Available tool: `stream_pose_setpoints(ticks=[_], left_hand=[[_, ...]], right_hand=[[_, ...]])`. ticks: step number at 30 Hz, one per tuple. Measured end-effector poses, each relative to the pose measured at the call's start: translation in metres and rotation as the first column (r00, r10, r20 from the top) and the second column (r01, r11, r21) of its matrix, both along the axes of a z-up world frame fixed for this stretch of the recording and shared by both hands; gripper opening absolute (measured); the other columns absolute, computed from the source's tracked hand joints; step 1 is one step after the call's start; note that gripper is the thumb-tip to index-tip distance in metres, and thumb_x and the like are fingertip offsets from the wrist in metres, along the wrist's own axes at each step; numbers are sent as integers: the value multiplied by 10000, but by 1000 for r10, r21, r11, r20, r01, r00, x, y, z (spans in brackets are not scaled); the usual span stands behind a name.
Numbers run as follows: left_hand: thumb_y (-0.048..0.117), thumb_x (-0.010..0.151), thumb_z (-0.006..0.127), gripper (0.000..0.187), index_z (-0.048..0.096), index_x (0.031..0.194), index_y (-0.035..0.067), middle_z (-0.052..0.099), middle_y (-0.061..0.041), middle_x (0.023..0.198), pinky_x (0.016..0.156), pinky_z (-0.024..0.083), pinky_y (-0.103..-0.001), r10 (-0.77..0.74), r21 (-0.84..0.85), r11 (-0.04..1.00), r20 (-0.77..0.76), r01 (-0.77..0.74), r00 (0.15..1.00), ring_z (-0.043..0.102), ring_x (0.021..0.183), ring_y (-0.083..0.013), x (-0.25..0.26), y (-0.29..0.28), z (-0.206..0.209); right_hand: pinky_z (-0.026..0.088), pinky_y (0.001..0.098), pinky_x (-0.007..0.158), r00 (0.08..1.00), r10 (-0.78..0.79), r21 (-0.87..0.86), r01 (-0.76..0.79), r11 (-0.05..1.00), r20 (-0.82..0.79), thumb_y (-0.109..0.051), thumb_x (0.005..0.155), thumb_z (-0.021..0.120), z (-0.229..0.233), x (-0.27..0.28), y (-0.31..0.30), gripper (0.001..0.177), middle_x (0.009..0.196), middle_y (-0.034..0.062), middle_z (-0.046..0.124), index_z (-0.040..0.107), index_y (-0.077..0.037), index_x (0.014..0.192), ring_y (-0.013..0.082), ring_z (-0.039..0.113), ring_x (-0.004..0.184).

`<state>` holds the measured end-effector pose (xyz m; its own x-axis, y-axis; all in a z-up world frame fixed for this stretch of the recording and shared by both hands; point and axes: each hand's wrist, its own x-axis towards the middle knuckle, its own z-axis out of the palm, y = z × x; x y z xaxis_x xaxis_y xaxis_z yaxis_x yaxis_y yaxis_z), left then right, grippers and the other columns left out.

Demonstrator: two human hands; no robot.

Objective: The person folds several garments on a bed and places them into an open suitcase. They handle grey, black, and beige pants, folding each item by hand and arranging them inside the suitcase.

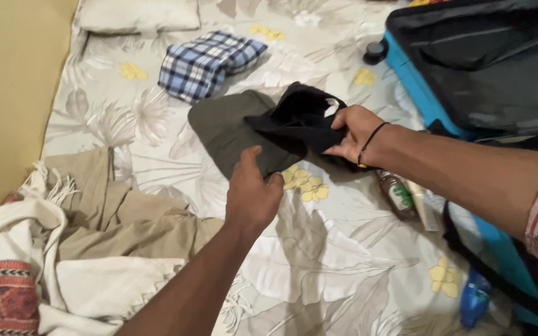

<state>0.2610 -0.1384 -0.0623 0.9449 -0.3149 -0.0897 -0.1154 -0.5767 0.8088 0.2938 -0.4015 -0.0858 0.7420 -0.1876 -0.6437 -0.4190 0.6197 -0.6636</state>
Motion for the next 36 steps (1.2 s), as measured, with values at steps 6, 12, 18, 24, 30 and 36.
stream_pose_setpoints(ticks=[6, 12, 18, 24, 30, 36], left_hand=[[224, 872, 668, 656, 403, 1459, 99, 564, -210, 1350, 1009, 465, -461, -10, -38, 999, 47, 12, 999, 582, 1218, -372, -18, -7, 26], [192, 877, 677, 645, 402, 1446, 66, 538, -219, 1398, 1057, 432, -466, 49, -58, 997, 123, -42, 991, 545, 1282, -382, -30, 0, 51], [133, 851, 669, 703, 366, 1478, 39, 457, -237, 1477, 1082, 386, -468, 189, -211, 971, 372, -115, 909, 455, 1353, -411, -44, 8, 93], [257, 882, 674, 650, 423, 1450, 66, 549, -230, 1410, 1068, 409, -458, 187, -261, 963, 437, -75, 880, 518, 1303, -408, -45, 19, 138], [457, 892, 620, 666, 463, 1441, 115, 639, -209, 1317, 998, 496, -417, 173, -351, 931, 182, -100, 968, 626, 1235, -344, -62, 31, 174], [652, 841, 604, 877, 361, 1493, 117, 664, -177, 1346, 1043, 473, -385, 86, -553, 833, 86, -25, 993, 646, 1265, -305, -80, 39, 208]], right_hand=[[548, 524, 931, 986, 107, 23, -110, 994, 129, -194, 942, 511, 64, -22, 11, 251, 1073, 140, 706, 582, -21, 1110, 313, 700, 1034], [592, 520, 929, 927, 205, -15, -211, 977, 315, -222, 935, 706, 119, -38, 26, 287, 1116, 98, 706, 611, -72, 1160, 267, 725, 1020], [591, 468, 887, 932, 168, -73, -153, 986, 320, -259, 940, 657, 200, -57, 39, 246, 1081, 87, 756, 663, -100, 1127, 232, 732, 986], [585, 427, 936, 799, 277, -40, -303, 952, 533, -296, 993, 620, 277, -59, 61, 284, 1056, 59, 747, 671, -62, 1146, 226, 721, 996], [543, 409, 999, 717, 257, -60, -288, 956, 648, -346, 1020, 554, 326, -68, 101, 380, 1118, 80, 721, 655, -27, 1201, 229, 692, 1057], [542, 460, 1037, 591, 330, -136, -348, 928, 736, -302, 1059, 533, 356, -79, 125, 282, 1119, 62, 668, 631, -55, 1153, 231, 664, 1082]])
